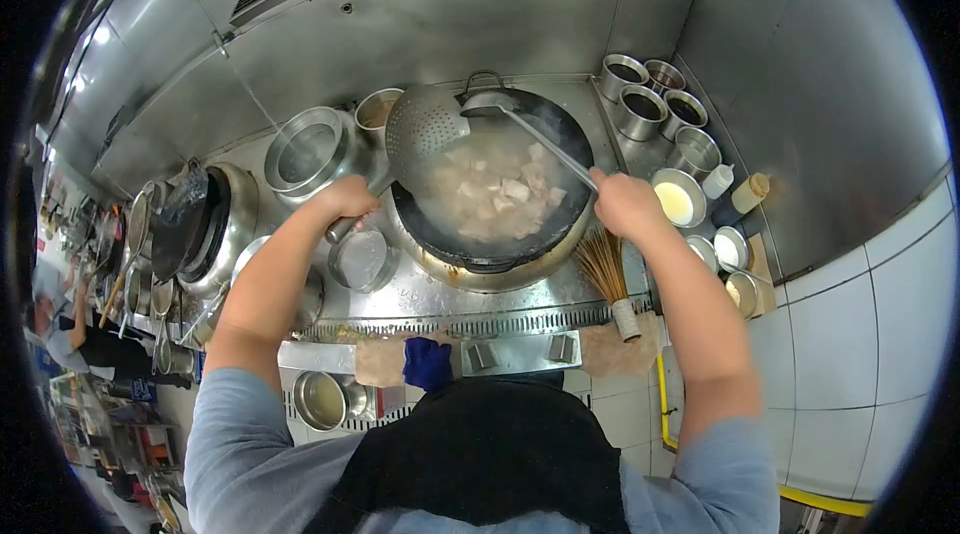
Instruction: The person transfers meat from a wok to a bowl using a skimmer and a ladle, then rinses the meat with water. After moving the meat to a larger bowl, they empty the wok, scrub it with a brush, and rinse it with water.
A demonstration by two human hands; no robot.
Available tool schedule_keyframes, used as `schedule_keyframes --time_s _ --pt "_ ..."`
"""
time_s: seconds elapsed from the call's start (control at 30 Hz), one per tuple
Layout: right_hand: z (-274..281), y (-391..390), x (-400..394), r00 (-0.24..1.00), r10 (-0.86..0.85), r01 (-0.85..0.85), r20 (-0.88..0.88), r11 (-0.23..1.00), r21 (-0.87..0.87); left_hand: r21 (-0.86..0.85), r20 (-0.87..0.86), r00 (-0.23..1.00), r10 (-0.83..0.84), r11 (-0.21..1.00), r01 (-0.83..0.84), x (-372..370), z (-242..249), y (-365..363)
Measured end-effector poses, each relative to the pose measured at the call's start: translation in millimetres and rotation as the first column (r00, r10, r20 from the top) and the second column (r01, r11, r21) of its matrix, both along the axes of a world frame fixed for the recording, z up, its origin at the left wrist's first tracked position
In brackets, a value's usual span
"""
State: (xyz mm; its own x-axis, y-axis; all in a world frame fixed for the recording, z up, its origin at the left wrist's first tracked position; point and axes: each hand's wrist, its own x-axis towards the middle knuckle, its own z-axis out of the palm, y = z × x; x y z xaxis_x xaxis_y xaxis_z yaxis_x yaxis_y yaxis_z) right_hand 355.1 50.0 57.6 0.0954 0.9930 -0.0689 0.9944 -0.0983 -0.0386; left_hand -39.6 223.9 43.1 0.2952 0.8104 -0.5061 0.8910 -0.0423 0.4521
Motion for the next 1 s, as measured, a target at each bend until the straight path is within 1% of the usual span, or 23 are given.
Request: schedule_keyframes --time_s 0.03,0.1,0.13,0.2,0.23,0.27,0.3,0.33,0.37,0.43,0.47,0.5,0.53,0.57,0.6,0.63,0.67,0.7,0.73,0.83,0.9,0.97,1.0 --pt "3 7 1 0.998 0.028 -0.025 0.051 0.998 -0.055 0.003 0.0 1.0 -0.006 1.0 0.006 -2 0 4" --pt "23 5 6 0.998 0.034 -0.029 0.059 0.996 -0.085 -0.069 -0.019 0.995 -0.096 0.993 0.094 -9 -5 11" --pt "31 3 7 0.997 0.047 -0.039 0.067 0.992 -0.119 -0.071 -0.018 0.995 -0.094 0.993 0.093 -12 -12 12" --pt "29 -4 21 0.995 0.068 -0.059 0.069 0.99 -0.128 -0.165 -0.03 0.999 -0.038 0.986 0.033 -19 -26 11" --pt "28 -8 30 0.994 0.084 -0.074 0.07 0.989 -0.131 -0.166 -0.029 0.999 -0.033 0.986 0.028 -20 -26 4" --pt "27 -13 40 0.993 0.089 -0.079 0.071 0.988 -0.13 -0.188 0.018 1.0 0.021 0.982 -0.017 -21 -27 -4" --pt "24 -20 49 0.995 0.102 -0.099 0.02 0.985 -0.141 -0.212 0.063 0.995 0.075 0.975 -0.06 -21 -26 -12" --pt "22 -29 53 0.993 0.113 -0.117 -0.032 0.981 -0.153 -0.277 0.037 0.994 0.107 0.956 -0.092 -20 -25 -17" --pt "21 -38 56 0.993 0.115 -0.119 -0.034 0.981 -0.156 -0.28 0.036 0.993 0.109 0.955 -0.094 -18 -23 -24" --pt "27 -60 56 0.97 -0.017 -0.044 -0.244 0.969 -0.244 -0.399 0.15 0.971 0.188 0.91 -0.114 -14 -22 -38" --pt "31 -71 51 0.969 -0.016 -0.047 -0.245 0.968 -0.248 -0.416 0.144 0.973 0.18 0.903 -0.106 -11 -25 -44" --pt "38 -81 43 0.89 -0.219 0.069 -0.399 0.932 -0.357 -0.418 0.141 0.973 0.183 0.902 -0.109 -7 -28 -50" --pt "39 -92 37 0.751 -0.419 0.155 -0.511 0.864 -0.479 -0.489 0.164 0.956 0.245 0.862 -0.137 -3 -31 -56" --pt "30 -101 36 0.751 -0.418 0.153 -0.511 0.863 -0.482 -0.557 0.183 0.934 0.306 0.816 -0.158 2 -34 -63" --pt "19 -109 35 0.685 -0.408 0.108 -0.603 0.876 -0.47 -0.611 0.21 0.909 0.361 0.774 -0.166 8 -35 -71" --pt "11 -117 34 0.61 -0.395 0.066 -0.687 0.889 -0.453 -0.613 0.208 0.908 0.364 0.772 -0.169 16 -40 -79" --pt "8 -123 29 0.611 -0.394 0.064 -0.687 0.889 -0.453 -0.673 0.251 0.881 0.4 0.727 -0.139 23 -46 -86" --pt "7 -127 19 0.555 -0.421 0.08 -0.717 0.885 -0.458 -0.726 0.289 0.851 0.438 0.679 -0.103 30 -51 -88" --pt "6 -129 8 0.497 -0.447 0.096 -0.744 0.881 -0.464 -0.726 0.288 0.852 0.437 0.68 -0.103 36 -54 -90" --pt "11 -134 -20 0.447 -0.462 0.168 -0.766 0.884 -0.436 -0.759 0.347 0.792 0.503 0.647 -0.079 50 -59 -97" --pt "0 -131 -35 0.456 -0.444 0.179 -0.771 0.894 -0.41 -0.755 0.359 0.771 0.527 0.649 -0.092 54 -56 -94" --pt "-5 -128 -54 0.559 -0.475 0.231 -0.68 0.877 -0.422 -0.761 0.349 0.762 0.545 0.64 -0.11 56 -62 -90" --pt "-17 -127 -60 0.557 -0.475 0.234 -0.682 0.877 -0.42 -0.767 0.339 0.751 0.566 0.629 -0.127 57 -64 -88"
